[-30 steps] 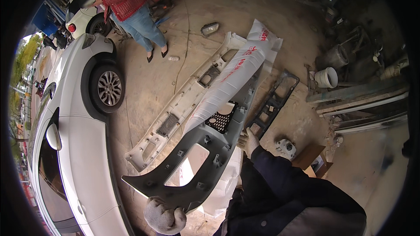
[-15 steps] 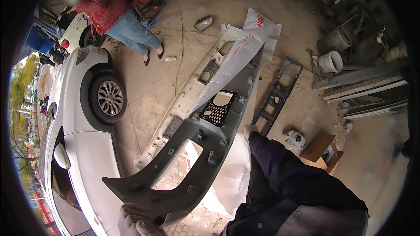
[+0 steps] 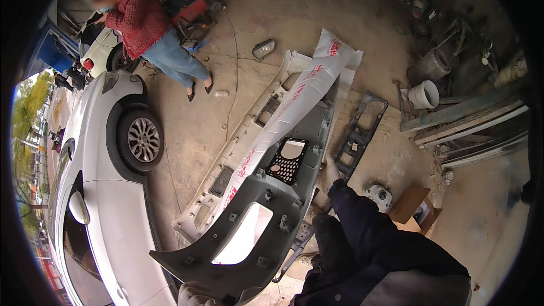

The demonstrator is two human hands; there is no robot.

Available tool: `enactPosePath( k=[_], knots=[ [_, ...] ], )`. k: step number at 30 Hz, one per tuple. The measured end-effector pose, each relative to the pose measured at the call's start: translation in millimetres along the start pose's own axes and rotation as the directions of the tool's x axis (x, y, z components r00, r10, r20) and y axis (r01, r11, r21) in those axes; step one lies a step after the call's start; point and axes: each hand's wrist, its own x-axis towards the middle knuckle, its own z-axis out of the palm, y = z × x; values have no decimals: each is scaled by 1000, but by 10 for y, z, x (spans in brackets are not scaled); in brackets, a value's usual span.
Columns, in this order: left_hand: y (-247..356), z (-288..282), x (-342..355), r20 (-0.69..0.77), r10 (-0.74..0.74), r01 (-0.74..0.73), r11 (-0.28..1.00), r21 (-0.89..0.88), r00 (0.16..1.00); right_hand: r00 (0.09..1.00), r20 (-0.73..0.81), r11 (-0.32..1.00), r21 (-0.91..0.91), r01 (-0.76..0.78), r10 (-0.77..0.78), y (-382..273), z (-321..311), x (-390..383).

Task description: The person unpacks a new car bumper from a branded plastic bag, places it on the floor, and aligns it with an existing bumper frame. They then use a screwdriver to fasten the new bumper to the frame by inserting and tightening screws at multiple points.

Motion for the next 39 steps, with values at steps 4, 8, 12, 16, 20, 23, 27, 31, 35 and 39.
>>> enactPosePath(
  k=[4, 8, 12, 16, 20, 23, 27, 31, 35, 39],
  knots=[
    [18, -95, -2, 55, -52, 52, 999, 1, 997, 999, -14, 998, 41, -44, 44, -340, 422, 58],
    [9, -125, -82, 53, -76, 72, 995, 76, 996, 993, -120, 954, -295, -50, 15, -401, 431, 57],
    [-6, -341, -541, -174, -540, 561, 820, 111, 823, 990, -136, 931, -358, -72, 24, -159, 283, -218],
    [-93, -915, -1550, -280, -861, 886, 458, -68, 424, 948, -317, 852, -496, -167, 2, 283, 25, -918],
    [-218, -1508, -2209, -91, -996, 927, 45, -373, 11, 904, -426, 749, -607, -266, -24, 625, -143, -1631],
    [-210, -1669, -2507, -47, -991, 836, -80, -543, -126, 891, -452, 718, -609, -337, 34, 747, -316, -2117],
    [-164, -1714, -2718, -40, -993, 814, -67, -577, -110, 877, -478, 747, -566, -349, 48, 731, -521, -2521],
    [-130, -1753, -2817, -39, -997, 800, -33, -599, -70, 866, -498, 752, -556, -354, 40, 718, -575, -2819],
    [-107, -1775, -2885, -30, -999, 791, 4, -612, -19, 865, -501, 801, -524, -289, -16, 798, -561, -3105],
    [-86, -1818, -2989, -28, -999, 776, 33, -630, 19, 862, -506, 809, -524, -266, -44, 852, -640, -3319]
  ],
)
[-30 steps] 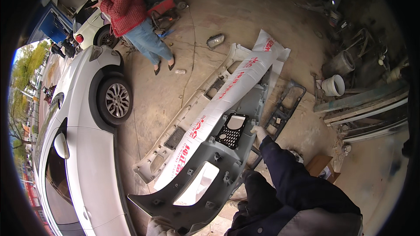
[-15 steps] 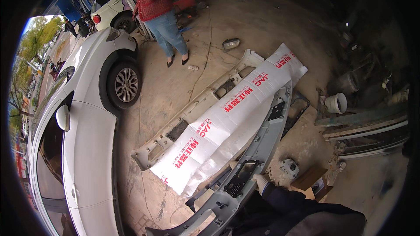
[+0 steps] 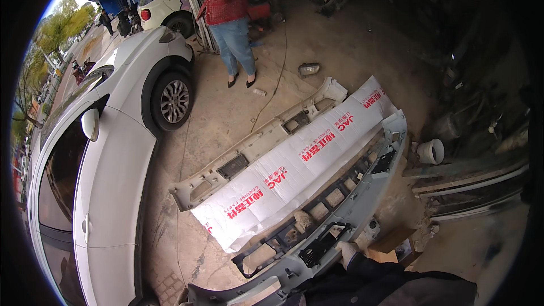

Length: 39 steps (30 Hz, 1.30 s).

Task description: The person unpacks a new car bumper from a branded plastic bag, places it on the floor, and aligns it with an existing bumper frame. They then use a screwdriver to fasten the new bumper to the frame by inserting and tightening screws at multiple points.

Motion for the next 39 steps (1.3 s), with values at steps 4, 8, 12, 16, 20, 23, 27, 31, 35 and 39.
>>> enactPosePath(
  k=[4, 8, 12, 16, 20, 23, 27, 31, 35, 39],
  knots=[
    [11, -67, -17, 33, 39, -39, 999, -8, 999, 996, 18, 995, -51, 88, -87, 58, -83, 3],
    [125, 11, -47, 72, 92, -92, 996, -6, 993, 982, 117, 989, -14, 150, -148, -51, 29, 87],
    [338, 226, -84, 123, 165, -167, 986, 9, 979, 958, 225, 983, 89, 161, -178, -426, 375, 280],
    [576, 563, -108, 204, 288, -294, 956, -5, 936, 892, 395, 970, 189, 153, -218, -1034, 827, 651],
    [705, 1193, 10, 252, 538, -539, 839, -74, 804, 888, 408, 942, 328, 75, -213, -1419, 1320, 1112],
    [854, 1607, 179, 364, 525, -602, 787, 137, 770, 919, 355, 950, 308, 56, -170, -1426, 1555, 1460],
    [787, 1956, 416, 452, 499, -641, 727, 245, 739, 930, 366, 919, 378, -110, -39, -1129, 1817, 1980],
    [536, 2005, 859, 397, 384, -490, 846, 212, 834, 965, 263, 970, 231, -74, 11, -713, 2027, 2343],
    [26, 2023, 1330, 170, 212, -233, 966, 113, 962, 960, 146, 961, 104, -256, 239, -458, 2086, 2526],
    [-243, 1756, 1803, 227, 146, -264, 684, 680, 963, 901, 359, 955, 70, -287, 245, -231, 2124, 2634]
  ],
)
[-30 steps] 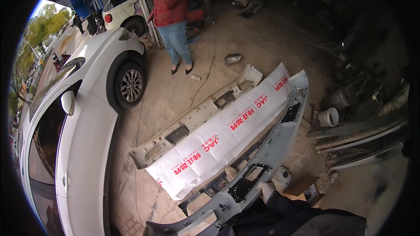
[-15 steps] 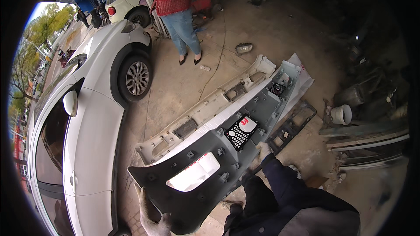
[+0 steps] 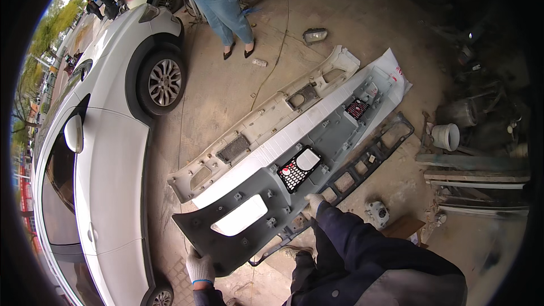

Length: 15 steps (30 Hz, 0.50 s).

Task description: The person unpacks a new car bumper from a branded plastic bag, places it on the floor, and aligns it with an existing bumper frame. They then use a screwdriver to fasten the new bumper to the frame by inserting and tightening screws at multiple points.

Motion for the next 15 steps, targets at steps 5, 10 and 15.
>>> enactPosePath(
  k=[5, 10, 15],
  knots=[
    [-877, 368, 386, 25, 22, -30, 926, 376, 999, 953, 185, 955, -220, -199, 241, 166, -96, 55],
    [-2203, 943, 870, -9, -418, 415, 904, -104, 908, 988, 123, 868, -496, -18, 90, 130, -437, -44],
    [-2684, 1183, 540, 84, -369, 359, 926, 114, 926, 984, -54, 914, -365, -176, 168, -471, -1358, -250]
  ],
)
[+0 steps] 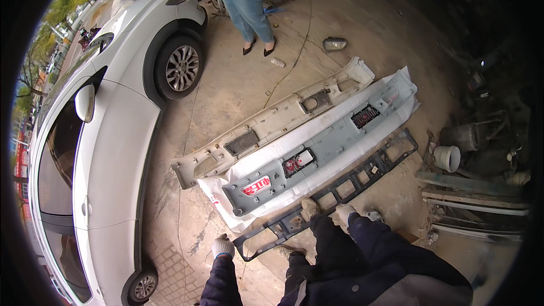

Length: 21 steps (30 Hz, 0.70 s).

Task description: The person unpacks a new car bumper from a branded plastic bag, places it on the floor, and aligns it with an existing bumper frame. They then use a screwdriver to fasten the new bumper to the frame by inserting and tightening screws at multiple points.

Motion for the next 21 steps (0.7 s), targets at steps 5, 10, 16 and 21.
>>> enactPosePath(
  k=[5, 10, 16, 21],
  knots=[
    [-363, 204, -818, 75, 29, -45, 972, 230, 997, 873, -288, 595, -804, 3, -394, -81, -376, -792],
    [-1571, 477, -1178, 242, -33, 25, 999, 36, 970, 804, -304, 372, -922, -112, -511, 106, -237, -1450],
    [-2396, 299, -1708, 296, -282, 319, 944, -85, 913, 971, -167, 975, -168, 143, -171, 821, -767, -1047],
    [-2402, 9, -1980, 337, -350, 465, 802, -375, 874, 961, -212, 961, -249, 125, -180, 1352, -721, -1340]
  ],
)
